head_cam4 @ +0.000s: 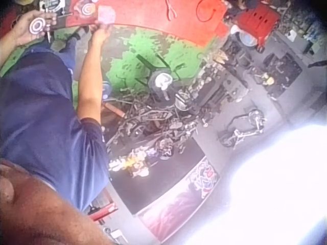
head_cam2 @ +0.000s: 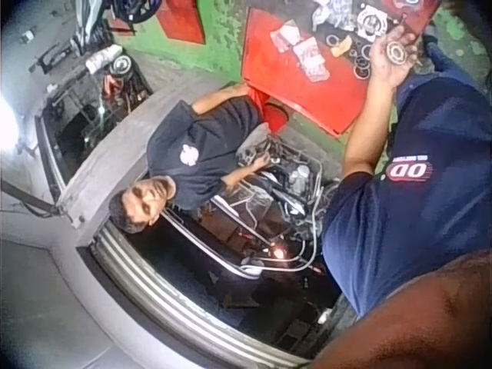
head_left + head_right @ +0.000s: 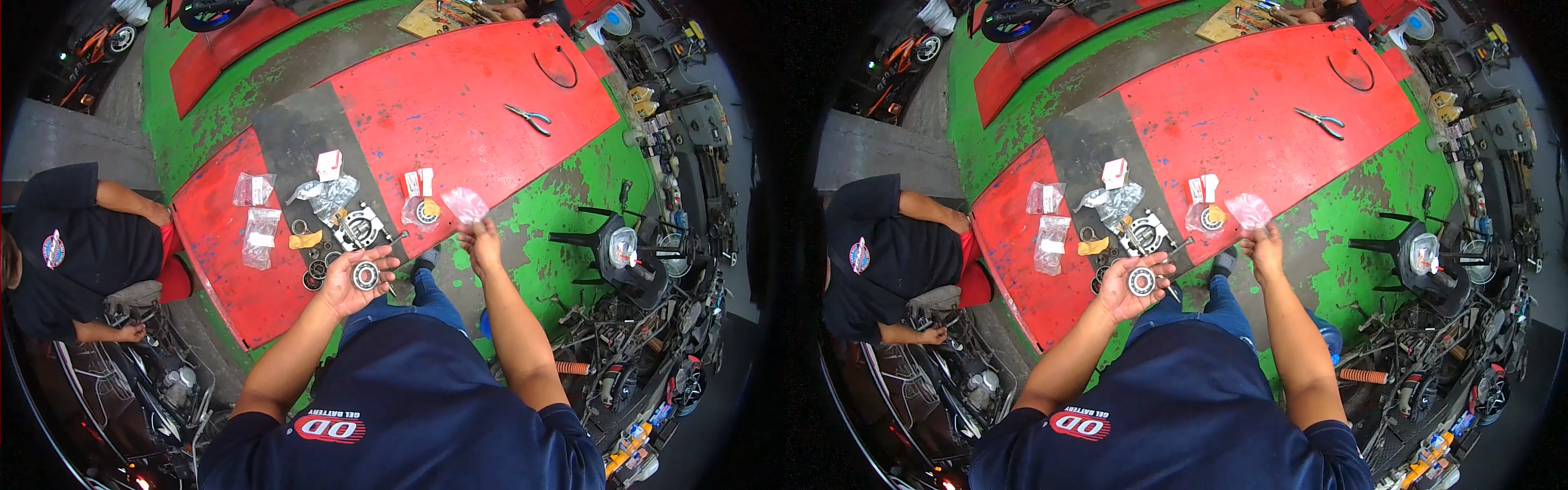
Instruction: Inspecting and assembling motorcycle engine components, specifically focusing on the crankshaft and bearings.
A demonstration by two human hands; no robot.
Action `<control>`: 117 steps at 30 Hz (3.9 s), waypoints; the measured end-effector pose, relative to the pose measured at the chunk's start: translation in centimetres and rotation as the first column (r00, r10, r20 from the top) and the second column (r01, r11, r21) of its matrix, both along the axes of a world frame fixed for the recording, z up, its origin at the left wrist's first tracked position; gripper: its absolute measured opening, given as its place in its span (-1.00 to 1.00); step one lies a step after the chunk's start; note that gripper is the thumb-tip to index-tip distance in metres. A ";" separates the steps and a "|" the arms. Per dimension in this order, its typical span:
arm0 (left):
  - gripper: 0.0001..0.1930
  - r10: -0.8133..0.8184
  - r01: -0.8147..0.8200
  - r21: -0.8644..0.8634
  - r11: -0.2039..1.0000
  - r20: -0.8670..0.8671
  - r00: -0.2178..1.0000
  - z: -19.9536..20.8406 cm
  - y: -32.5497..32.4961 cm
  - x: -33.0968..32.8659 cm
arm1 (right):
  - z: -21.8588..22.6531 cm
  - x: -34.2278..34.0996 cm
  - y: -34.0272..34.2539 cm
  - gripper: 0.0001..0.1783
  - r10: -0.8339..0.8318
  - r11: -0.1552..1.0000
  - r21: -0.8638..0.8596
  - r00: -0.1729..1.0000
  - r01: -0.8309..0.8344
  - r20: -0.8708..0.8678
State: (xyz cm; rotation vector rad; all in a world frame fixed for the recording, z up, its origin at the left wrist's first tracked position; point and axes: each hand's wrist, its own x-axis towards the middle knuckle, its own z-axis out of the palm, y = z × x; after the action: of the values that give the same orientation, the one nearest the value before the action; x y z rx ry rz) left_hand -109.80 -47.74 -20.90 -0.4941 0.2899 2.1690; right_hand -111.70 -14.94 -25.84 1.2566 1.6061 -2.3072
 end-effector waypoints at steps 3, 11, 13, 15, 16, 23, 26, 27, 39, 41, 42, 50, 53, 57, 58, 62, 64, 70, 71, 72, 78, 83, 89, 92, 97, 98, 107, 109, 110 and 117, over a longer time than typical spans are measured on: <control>-0.38 0.008 -0.007 -0.004 1.000 0.017 1.000 -0.1 -0.6 0.7 | -2.9 0.2 -0.8 -0.35 0.088 0.987 0.112 0.967 -0.117 0.239; -0.37 0.104 -0.096 -0.099 0.990 0.075 0.992 0.4 -2.3 2.2 | -4.5 -2.5 -4.2 -0.79 0.609 0.247 0.875 0.769 -0.416 0.194; -0.36 0.123 -0.112 -0.139 0.984 0.073 0.990 0.6 -2.4 2.5 | -4.7 -3.5 -3.8 -0.79 0.655 0.211 0.849 0.715 -0.485 0.246; -0.36 0.132 -0.120 -0.153 0.981 0.072 0.989 0.8 -2.6 2.7 | -5.4 -4.0 -3.6 -0.75 0.683 0.155 0.786 0.640 -0.598 0.352; -0.36 0.153 -0.139 -0.172 0.975 0.070 0.986 0.9 -2.9 3.0 | -5.4 -4.2 -3.9 -0.75 0.691 0.154 0.784 0.633 -0.601 0.349; -0.46 0.095 -0.087 -0.300 0.950 0.014 0.995 -0.3 -4.2 4.7 | -4.7 -3.9 -4.8 -0.68 0.598 0.177 0.801 0.709 -0.572 0.374; -0.62 -0.069 0.064 -0.393 0.917 0.000 0.998 -0.4 -2.4 4.5 | -2.8 -2.2 -5.9 -0.65 0.746 0.253 0.772 0.626 -0.583 0.228; -0.61 -0.073 0.065 -0.398 0.915 -0.005 0.997 -0.3 -2.0 4.5 | 0.1 -1.6 -7.4 -0.63 0.822 0.285 0.714 0.546 -0.639 0.160; -0.25 -0.162 0.135 -0.264 0.955 -0.080 0.984 -2.5 4.6 2.5 | 7.2 3.1 -10.0 -0.21 0.982 0.149 0.597 0.190 -0.788 0.006; -0.22 -0.305 0.267 -0.389 0.882 -0.037 0.952 -0.7 4.4 2.6 | 6.9 2.7 -9.4 -0.24 0.967 0.168 0.590 0.249 -0.790 0.058; -0.20 -0.378 0.323 -0.388 0.863 -0.072 0.923 -1.9 3.6 3.1 | 6.5 2.3 -9.2 -0.27 0.948 0.188 0.584 0.302 -0.790 0.103; -0.38 -0.431 0.293 -0.698 0.653 -0.026 0.902 -0.8 -1.8 5.2 | -0.6 -3.9 -5.8 -0.34 0.688 -0.043 0.796 0.560 -0.604 0.461; -0.40 -0.373 0.246 -0.724 0.644 -0.017 0.928 -1.0 -4.0 6.0 | -3.1 -4.9 -5.2 -0.36 0.651 -0.111 0.798 0.564 -0.592 0.508; -0.44 -0.284 0.182 -0.796 0.577 0.014 0.959 -1.6 -6.7 6.8 | -4.1 -5.1 -6.0 -0.41 0.637 -0.088 0.773 0.561 -0.628 0.529; -0.47 -0.265 0.164 -0.824 0.543 0.017 0.964 -1.6 -7.2 6.6 | -3.9 -4.9 -6.0 -0.42 0.627 -0.075 0.758 0.561 -0.647 0.541; -0.57 -0.225 0.010 -0.944 0.329 -0.068 0.972 -3.5 -10.1 4.7 | -3.0 -4.8 -6.2 -0.39 0.638 -0.086 0.768 0.557 -0.635 0.532; -0.60 -0.303 -0.085 -0.986 0.143 -0.126 0.945 -7.0 -12.1 4.1 | -1.8 -4.6 -6.6 -0.36 0.655 -0.040 0.794 0.584 -0.607 0.480; -0.71 -0.507 -0.325 -0.901 -0.286 -0.145 0.850 -5.7 -14.2 -1.3 | -0.9 -0.2 -4.4 -0.43 0.697 -0.003 0.865 0.619 -0.502 0.362; -0.74 -0.527 -0.326 -0.872 -0.365 -0.096 0.845 -5.2 -14.5 -1.9 | -0.8 1.0 -3.9 -0.46 0.719 0.009 0.880 0.615 -0.474 0.324; -0.78 -0.473 -0.317 -0.881 -0.351 -0.126 0.872 -5.8 -15.0 -2.6 | -1.0 2.5 -3.2 -0.48 0.722 0.021 0.867 0.607 -0.498 0.331; -0.73 -0.544 -0.390 -0.813 -0.433 -0.109 0.832 -6.2 -13.8 -7.2 | -2.8 12.2 1.2 -0.55 0.632 0.036 0.792 0.628 -0.610 0.455; -0.60 -0.579 -0.521 -0.665 -0.534 -0.161 0.800 -7.5 -12.7 -10.6 | -3.4 18.0 4.7 -0.60 0.503 0.079 0.661 0.602 -0.746 0.620; -0.82 -0.528 -0.427 -0.734 -0.529 -0.109 0.842 -8.8 -13.0 -13.8 | -4.9 20.9 8.2 -0.64 0.228 0.385 0.637 0.738 -0.668 0.635; -0.77 -0.445 -0.309 -0.847 -0.433 -0.097 0.890 -8.7 -13.6 -13.9 | -4.6 20.2 8.0 -0.63 0.228 0.392 0.643 0.747 -0.658 0.625; -0.72 -0.440 -0.314 -0.854 -0.414 -0.115 0.891 -9.6 -15.2 -13.2 | -5.1 19.1 7.2 -0.61 0.262 0.381 0.627 0.729 -0.680 0.632; -0.73 -0.425 -0.323 -0.863 -0.389 -0.143 0.894 -9.9 -15.7 -12.8 | -5.3 18.8 6.9 -0.61 0.291 0.377 0.642 0.744 -0.667 0.602; -0.85 0.029 -0.515 -0.841 0.165 -0.518 0.855 -6.3 -16.0 -8.8 | -4.3 15.8 4.9 -0.64 0.383 0.391 0.707 0.802 -0.590 0.457; -0.87 0.083 -0.654 -0.742 0.145 -0.650 0.755 -4.6 -15.0 -7.8 | -3.7 13.7 3.5 -0.65 0.407 0.411 0.711 0.813 -0.570 0.417; -0.87 0.079 -0.651 -0.745 0.145 -0.647 0.758 -3.9 -14.4 -7.5 | -2.9 12.5 2.3 -0.67 0.421 0.431 0.708 0.819 -0.559 0.390; -0.91 0.034 -0.715 -0.696 -0.062 -0.717 0.696 1.5 -11.5 -6.3 | -0.9 9.4 -0.6 -0.69 0.490 0.459 0.707 0.817 -0.538 0.304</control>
State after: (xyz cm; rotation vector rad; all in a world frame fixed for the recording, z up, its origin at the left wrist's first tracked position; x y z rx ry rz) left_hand -116.11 -59.26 -19.38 -0.7867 2.4483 2.2667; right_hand -102.27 -15.56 -26.72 0.6694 2.6239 -1.1782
